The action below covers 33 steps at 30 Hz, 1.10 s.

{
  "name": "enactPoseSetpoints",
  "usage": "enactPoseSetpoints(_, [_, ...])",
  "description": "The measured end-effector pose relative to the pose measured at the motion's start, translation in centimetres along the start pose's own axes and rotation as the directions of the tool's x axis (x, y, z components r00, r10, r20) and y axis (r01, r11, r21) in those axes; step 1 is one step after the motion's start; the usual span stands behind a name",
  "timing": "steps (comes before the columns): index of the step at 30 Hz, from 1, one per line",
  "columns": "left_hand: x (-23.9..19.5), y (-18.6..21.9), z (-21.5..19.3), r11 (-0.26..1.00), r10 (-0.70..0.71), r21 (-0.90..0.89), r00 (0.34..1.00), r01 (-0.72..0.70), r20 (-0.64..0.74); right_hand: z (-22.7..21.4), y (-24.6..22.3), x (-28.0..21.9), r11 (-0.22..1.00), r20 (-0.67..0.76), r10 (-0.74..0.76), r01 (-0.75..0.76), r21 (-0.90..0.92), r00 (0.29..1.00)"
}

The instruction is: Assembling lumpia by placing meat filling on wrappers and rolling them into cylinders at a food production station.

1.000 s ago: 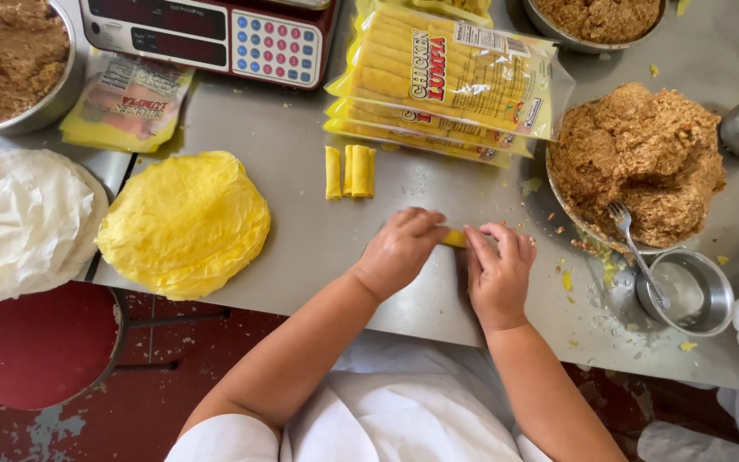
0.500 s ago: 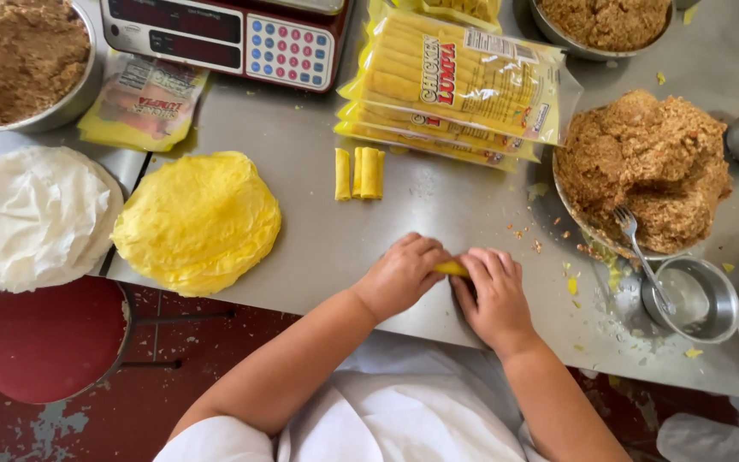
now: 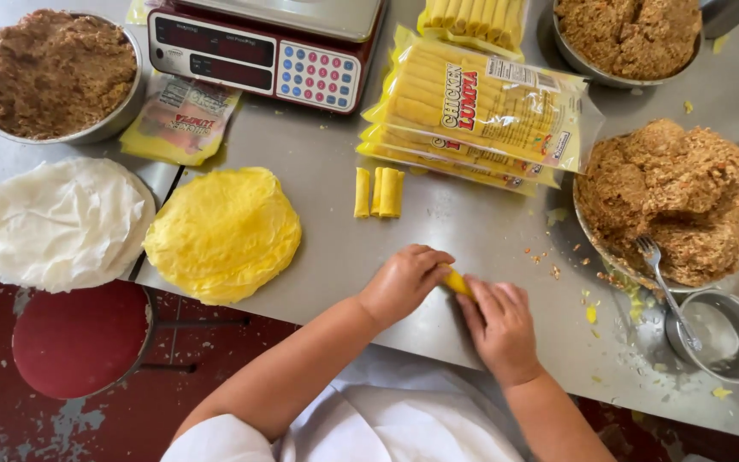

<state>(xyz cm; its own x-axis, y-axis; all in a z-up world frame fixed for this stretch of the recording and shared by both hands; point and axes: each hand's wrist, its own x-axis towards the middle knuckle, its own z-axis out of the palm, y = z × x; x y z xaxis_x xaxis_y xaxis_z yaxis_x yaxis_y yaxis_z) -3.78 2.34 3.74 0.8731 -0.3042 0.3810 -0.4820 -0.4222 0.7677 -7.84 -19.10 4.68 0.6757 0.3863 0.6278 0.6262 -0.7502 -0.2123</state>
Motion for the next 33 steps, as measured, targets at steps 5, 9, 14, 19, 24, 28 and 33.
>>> enactPoseSetpoints(5, [2.2,-1.0,-6.7,0.966,-0.255,0.038,0.966,0.254,0.038,-1.1,-3.9,2.2,0.957,0.133,-0.076,0.035,0.288,0.988])
enactPoseSetpoints(9, [6.5,-6.8,-12.6,0.867,-0.288,0.427,0.958,0.256,0.010,-0.6,-4.1,2.4,0.959,0.147,-0.076,0.032,0.281,0.986])
enactPoseSetpoints(14, [11.2,-7.3,-13.0,0.711,-0.583,0.515,0.810,0.478,0.053,-0.6,-4.0,2.3,0.955,0.183,-0.061,0.004,0.297,0.981])
enactPoseSetpoints(19, [9.3,-7.5,-15.0,0.650,-0.727,0.290,0.686,0.702,-0.030,-0.2,-3.6,1.7,0.955,0.188,-0.053,-0.005,0.297,0.981])
enactPoseSetpoints(24, [0.4,-4.9,-24.4,0.728,-0.241,0.644,0.967,0.236,-0.082,0.5,-3.4,1.2,0.975,0.128,-0.057,0.027,0.222,0.990])
enactPoseSetpoints(28, [-5.9,-0.7,-24.9,0.518,-0.547,0.756,0.834,0.401,-0.067,0.6,-3.2,1.3,0.977,0.118,-0.096,0.071,0.200,0.988])
enactPoseSetpoints(33, [-12.0,-6.3,-20.8,0.368,-0.052,0.904,0.975,0.219,-0.215,1.1,-3.2,0.8,0.984,0.092,-0.093,0.078,0.160,0.991])
